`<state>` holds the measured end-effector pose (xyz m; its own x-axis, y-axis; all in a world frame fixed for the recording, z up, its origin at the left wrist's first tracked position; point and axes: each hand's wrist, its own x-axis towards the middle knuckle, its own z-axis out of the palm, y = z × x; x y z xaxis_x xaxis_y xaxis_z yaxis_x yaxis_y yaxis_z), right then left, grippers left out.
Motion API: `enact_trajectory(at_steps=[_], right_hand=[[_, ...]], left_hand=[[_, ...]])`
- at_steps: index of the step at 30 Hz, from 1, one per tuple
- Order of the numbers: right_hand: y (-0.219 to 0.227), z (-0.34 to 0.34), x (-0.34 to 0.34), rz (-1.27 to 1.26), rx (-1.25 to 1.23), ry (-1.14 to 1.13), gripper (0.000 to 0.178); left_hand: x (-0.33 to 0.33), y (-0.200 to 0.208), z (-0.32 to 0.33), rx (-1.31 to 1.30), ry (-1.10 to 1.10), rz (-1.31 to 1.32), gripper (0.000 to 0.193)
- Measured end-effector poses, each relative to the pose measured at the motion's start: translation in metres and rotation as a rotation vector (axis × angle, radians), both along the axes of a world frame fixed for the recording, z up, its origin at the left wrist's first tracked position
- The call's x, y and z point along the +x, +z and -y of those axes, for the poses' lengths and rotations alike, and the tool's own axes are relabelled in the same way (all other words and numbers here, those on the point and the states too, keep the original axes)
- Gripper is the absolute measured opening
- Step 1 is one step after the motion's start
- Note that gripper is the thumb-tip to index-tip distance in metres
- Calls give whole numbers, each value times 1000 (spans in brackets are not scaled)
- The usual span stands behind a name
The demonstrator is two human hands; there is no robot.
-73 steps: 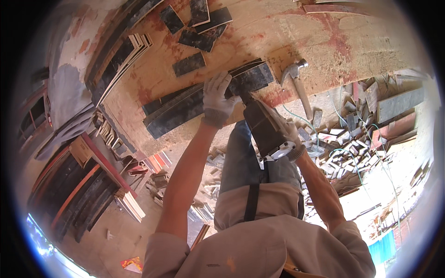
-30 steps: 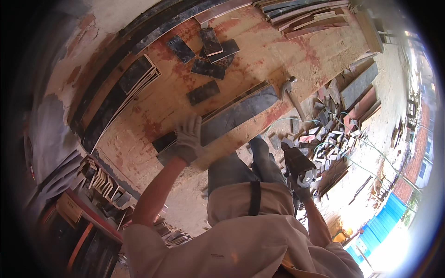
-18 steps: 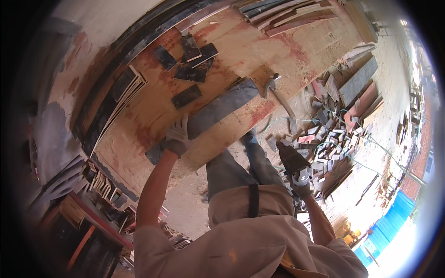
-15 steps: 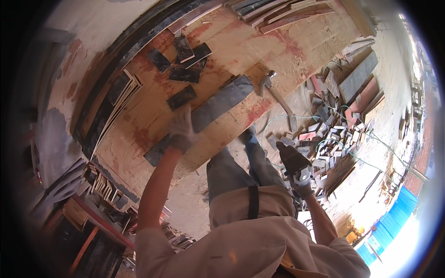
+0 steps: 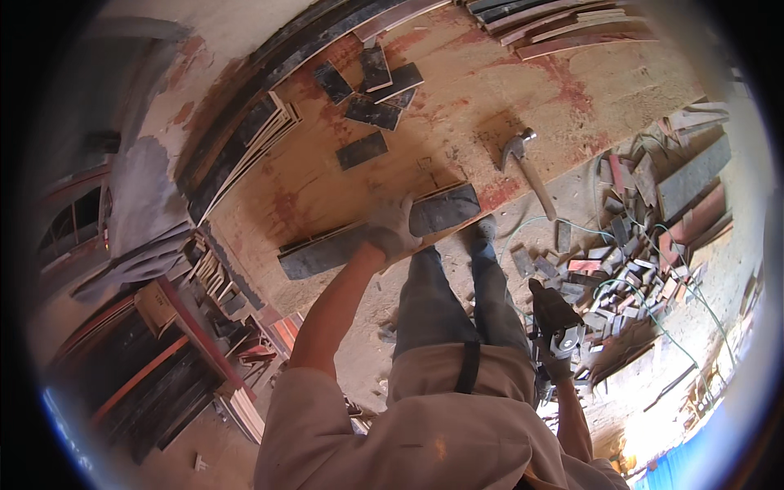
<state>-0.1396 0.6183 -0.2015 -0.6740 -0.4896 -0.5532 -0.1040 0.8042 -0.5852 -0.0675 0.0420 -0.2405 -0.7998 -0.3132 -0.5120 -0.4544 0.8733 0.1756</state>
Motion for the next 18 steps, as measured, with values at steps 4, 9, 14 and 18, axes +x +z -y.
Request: enact_trajectory(at_steps=[4, 9, 14, 18], right_hand=[[-12, -23, -10, 92, 193, 58, 32], [-18, -44, -2, -11, 295, 289, 43], [-24, -40, 35, 2, 286, 127, 39], [-13, -34, 71, -199, 260, 323, 41]], left_hand=[[12, 8, -4, 114, 155, -3, 118], [14, -20, 66, 65, 276, -566, 116], [-3, -60, 166, -266, 316, -331, 97], [4, -46, 122, -102, 274, -407, 80]])
